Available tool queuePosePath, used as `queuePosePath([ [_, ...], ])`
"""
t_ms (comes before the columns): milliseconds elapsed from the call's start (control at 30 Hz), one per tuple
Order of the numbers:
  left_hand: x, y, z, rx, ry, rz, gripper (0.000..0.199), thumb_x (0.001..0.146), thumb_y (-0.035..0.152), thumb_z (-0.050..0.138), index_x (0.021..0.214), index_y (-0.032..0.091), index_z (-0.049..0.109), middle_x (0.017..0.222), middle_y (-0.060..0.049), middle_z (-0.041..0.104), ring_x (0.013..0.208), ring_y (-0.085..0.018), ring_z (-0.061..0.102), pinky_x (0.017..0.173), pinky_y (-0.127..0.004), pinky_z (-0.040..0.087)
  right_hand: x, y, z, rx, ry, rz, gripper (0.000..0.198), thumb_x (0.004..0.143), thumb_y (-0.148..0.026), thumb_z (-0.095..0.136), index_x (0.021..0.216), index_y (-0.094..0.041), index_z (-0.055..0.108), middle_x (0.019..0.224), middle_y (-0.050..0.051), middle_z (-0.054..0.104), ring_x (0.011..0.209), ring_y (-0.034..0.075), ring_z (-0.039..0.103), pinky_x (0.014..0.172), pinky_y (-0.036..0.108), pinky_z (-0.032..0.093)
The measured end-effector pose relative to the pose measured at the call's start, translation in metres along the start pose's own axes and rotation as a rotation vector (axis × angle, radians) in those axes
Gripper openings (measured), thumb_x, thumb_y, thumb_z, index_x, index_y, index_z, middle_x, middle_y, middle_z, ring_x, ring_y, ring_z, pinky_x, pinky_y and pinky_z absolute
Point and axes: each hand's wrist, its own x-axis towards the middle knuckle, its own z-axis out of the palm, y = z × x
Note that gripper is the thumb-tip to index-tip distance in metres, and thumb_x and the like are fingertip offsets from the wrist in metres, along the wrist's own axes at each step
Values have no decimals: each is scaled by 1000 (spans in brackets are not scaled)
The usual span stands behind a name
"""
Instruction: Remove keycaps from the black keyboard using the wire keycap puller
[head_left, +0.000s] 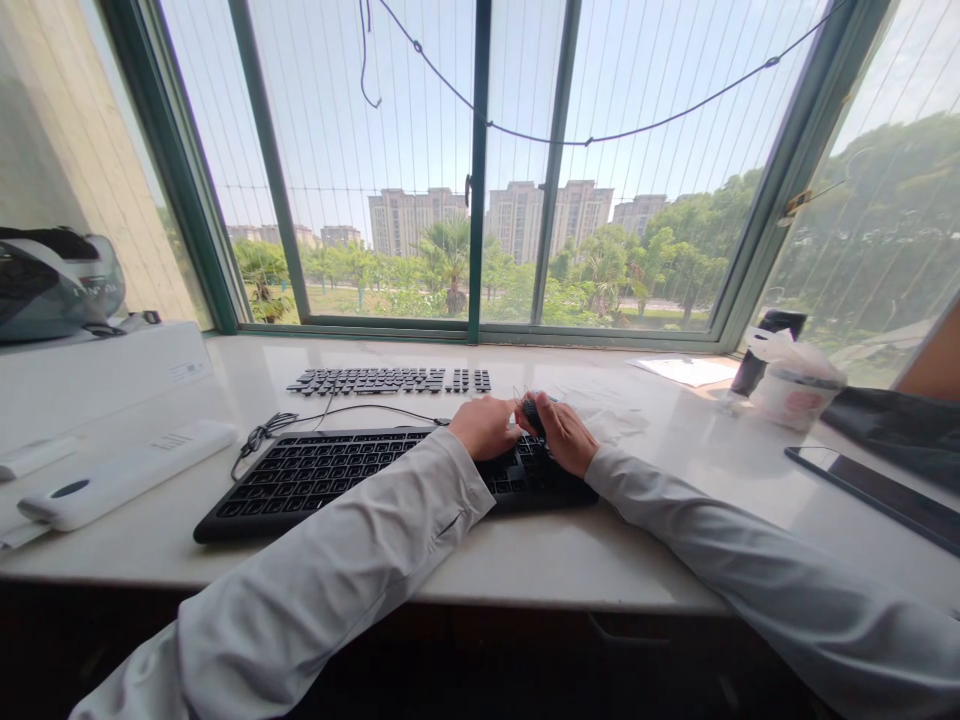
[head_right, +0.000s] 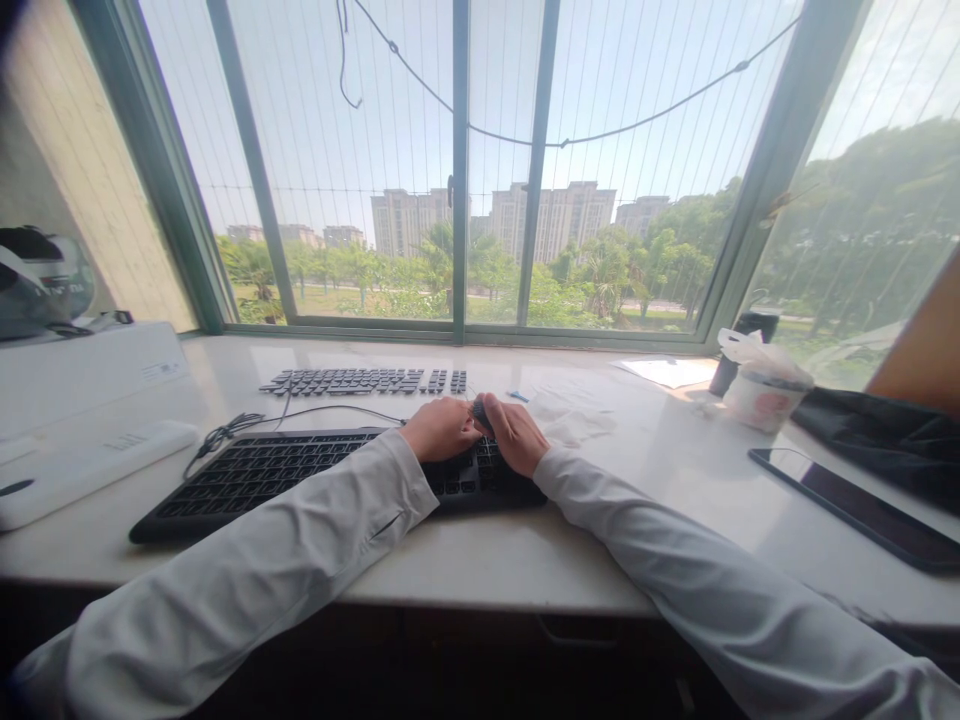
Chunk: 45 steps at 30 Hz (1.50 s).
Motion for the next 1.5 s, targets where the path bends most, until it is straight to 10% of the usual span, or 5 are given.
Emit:
queuePosePath([
  [400,0,1,-2,-61,-10,-9,26,85,41,49,100,27,64,90,-4,71,83,-22,65,73,-31,49,12,6,-12,286,151,51,57,94,-62,9,72,-21,42,60,-2,38,56,14,37,59,28,34],
  [667,0,2,-4,-91,-34,-21,26,85,42,48,99,27,63,88,-2,71,82,-22,64,72,-31,48,14,12,-61,-421,-248,-105,33,81,-50,63,84,-18,69,70,2,64,63,13,54,64,25,39],
  [1500,0,2,-6,-79,-48,-30,25,85,42,50,101,27,62,89,-2,71,84,-22,65,73,-31,48,15,41,-55,-613,-576,-173,28,92,-36,50,91,-12,65,88,12,65,78,19,60,73,29,43],
])
